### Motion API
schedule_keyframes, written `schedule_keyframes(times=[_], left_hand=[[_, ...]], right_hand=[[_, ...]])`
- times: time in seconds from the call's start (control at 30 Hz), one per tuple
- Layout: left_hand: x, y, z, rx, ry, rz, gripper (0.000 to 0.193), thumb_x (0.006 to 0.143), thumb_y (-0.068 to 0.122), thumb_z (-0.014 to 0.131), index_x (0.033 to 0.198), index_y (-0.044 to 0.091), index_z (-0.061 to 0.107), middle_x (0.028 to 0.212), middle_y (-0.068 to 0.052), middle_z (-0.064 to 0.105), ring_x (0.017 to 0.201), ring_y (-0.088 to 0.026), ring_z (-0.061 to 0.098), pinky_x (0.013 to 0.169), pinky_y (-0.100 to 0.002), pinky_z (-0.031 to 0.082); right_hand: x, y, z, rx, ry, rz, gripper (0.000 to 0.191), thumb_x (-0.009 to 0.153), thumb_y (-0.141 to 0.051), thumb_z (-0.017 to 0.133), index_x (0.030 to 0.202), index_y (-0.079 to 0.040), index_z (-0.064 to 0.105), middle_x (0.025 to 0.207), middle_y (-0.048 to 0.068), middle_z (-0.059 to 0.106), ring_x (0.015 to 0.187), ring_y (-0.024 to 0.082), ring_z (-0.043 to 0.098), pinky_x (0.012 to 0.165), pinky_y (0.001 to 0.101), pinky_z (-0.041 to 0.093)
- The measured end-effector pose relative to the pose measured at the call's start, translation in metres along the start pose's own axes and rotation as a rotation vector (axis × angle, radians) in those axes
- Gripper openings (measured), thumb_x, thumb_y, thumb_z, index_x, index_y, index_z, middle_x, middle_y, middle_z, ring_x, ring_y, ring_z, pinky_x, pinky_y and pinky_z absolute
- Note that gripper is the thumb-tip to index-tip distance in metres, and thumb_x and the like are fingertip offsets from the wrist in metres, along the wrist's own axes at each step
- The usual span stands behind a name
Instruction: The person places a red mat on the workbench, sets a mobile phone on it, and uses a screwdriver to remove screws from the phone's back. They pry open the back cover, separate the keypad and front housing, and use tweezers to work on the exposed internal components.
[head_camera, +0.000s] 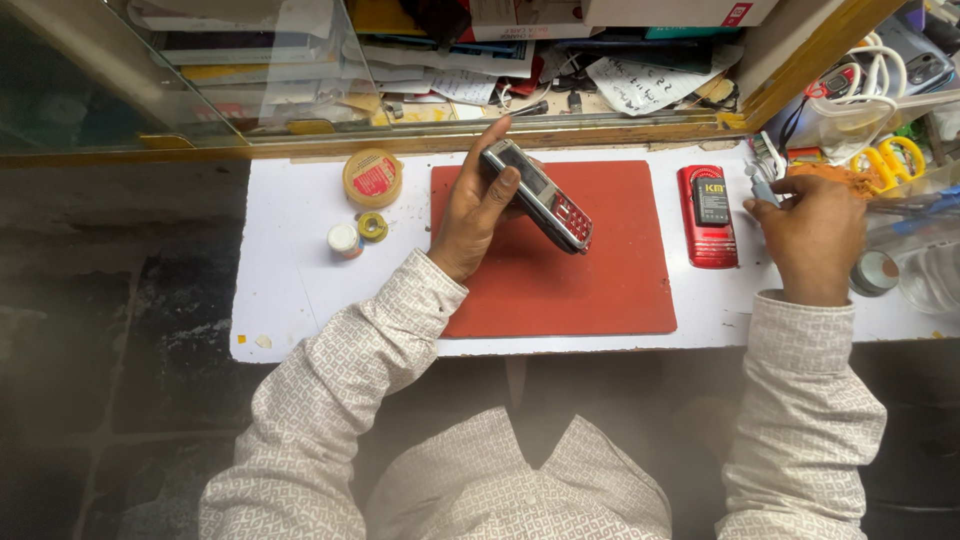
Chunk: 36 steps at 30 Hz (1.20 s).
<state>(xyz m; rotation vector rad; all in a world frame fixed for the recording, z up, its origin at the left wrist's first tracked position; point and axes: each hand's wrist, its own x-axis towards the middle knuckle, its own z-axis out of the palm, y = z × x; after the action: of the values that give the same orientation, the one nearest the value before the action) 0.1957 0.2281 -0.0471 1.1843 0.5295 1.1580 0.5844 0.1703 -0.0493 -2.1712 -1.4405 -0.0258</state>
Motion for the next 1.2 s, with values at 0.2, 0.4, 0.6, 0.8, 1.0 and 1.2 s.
schedule_keyframes(times=[0.2, 0.4, 0.6, 0.8, 1.0, 1.2], left_hand=[[0.002, -0.009, -0.003, 0.034, 0.019, 0.012, 0.082, 0.102, 0.052, 0.061, 0.165, 0.013, 0.026, 0.118, -0.004, 0.058, 0.112, -0.014, 0.063, 0.100, -0.036, 0.060], [0.001, -0.010, -0.002, -0.008, 0.021, -0.002, 0.082, 0.100, 0.054, 0.062, 0.162, 0.013, 0.027, 0.117, -0.004, 0.057, 0.108, -0.014, 0.064, 0.096, -0.037, 0.061], [0.000, -0.005, 0.001, 0.045, 0.026, -0.029, 0.084, 0.099, 0.058, 0.060, 0.161, 0.012, 0.029, 0.115, -0.004, 0.057, 0.106, -0.014, 0.065, 0.092, -0.037, 0.064], [0.001, -0.004, 0.001, 0.045, -0.041, -0.081, 0.087, 0.096, 0.061, 0.059, 0.160, 0.011, 0.028, 0.113, -0.007, 0.058, 0.101, -0.017, 0.069, 0.089, -0.038, 0.066], [0.000, -0.004, 0.001, 0.016, -0.078, -0.099, 0.088, 0.097, 0.060, 0.060, 0.160, 0.007, 0.028, 0.110, -0.007, 0.059, 0.098, -0.019, 0.072, 0.088, -0.039, 0.066], [0.001, -0.006, 0.000, 0.002, -0.097, -0.121, 0.084, 0.099, 0.059, 0.056, 0.158, 0.006, 0.027, 0.110, -0.008, 0.059, 0.098, -0.021, 0.073, 0.087, -0.040, 0.065]], right_hand=[[-0.007, -0.019, -0.006, -0.054, 0.076, -0.164, 0.033, 0.089, -0.026, 0.092, 0.107, -0.001, 0.079, 0.097, 0.017, 0.072, 0.086, 0.034, 0.070, 0.079, 0.0461, 0.055], [-0.034, -0.086, -0.037, 0.492, -0.284, -0.506, 0.062, 0.079, -0.022, 0.088, 0.134, -0.008, 0.063, 0.138, 0.018, 0.059, 0.120, 0.029, 0.064, 0.095, 0.0401, 0.057], [-0.074, -0.153, -0.032, 0.585, -0.398, -0.803, 0.074, 0.071, -0.012, 0.089, 0.139, -0.010, 0.058, 0.153, 0.018, 0.046, 0.137, 0.034, 0.053, 0.110, 0.0416, 0.049], [-0.077, -0.163, -0.031, 0.629, -0.443, -0.823, 0.066, 0.077, -0.003, 0.081, 0.139, -0.010, 0.060, 0.150, 0.014, 0.055, 0.137, 0.032, 0.057, 0.110, 0.0400, 0.051], [-0.078, -0.161, -0.032, 0.674, -0.499, -0.822, 0.060, 0.079, -0.003, 0.079, 0.136, -0.009, 0.062, 0.140, 0.011, 0.064, 0.128, 0.030, 0.066, 0.105, 0.0364, 0.055], [-0.078, -0.159, -0.033, 0.693, -0.518, -0.820, 0.060, 0.079, -0.005, 0.080, 0.136, -0.007, 0.062, 0.140, 0.013, 0.064, 0.126, 0.031, 0.066, 0.102, 0.0365, 0.056]])
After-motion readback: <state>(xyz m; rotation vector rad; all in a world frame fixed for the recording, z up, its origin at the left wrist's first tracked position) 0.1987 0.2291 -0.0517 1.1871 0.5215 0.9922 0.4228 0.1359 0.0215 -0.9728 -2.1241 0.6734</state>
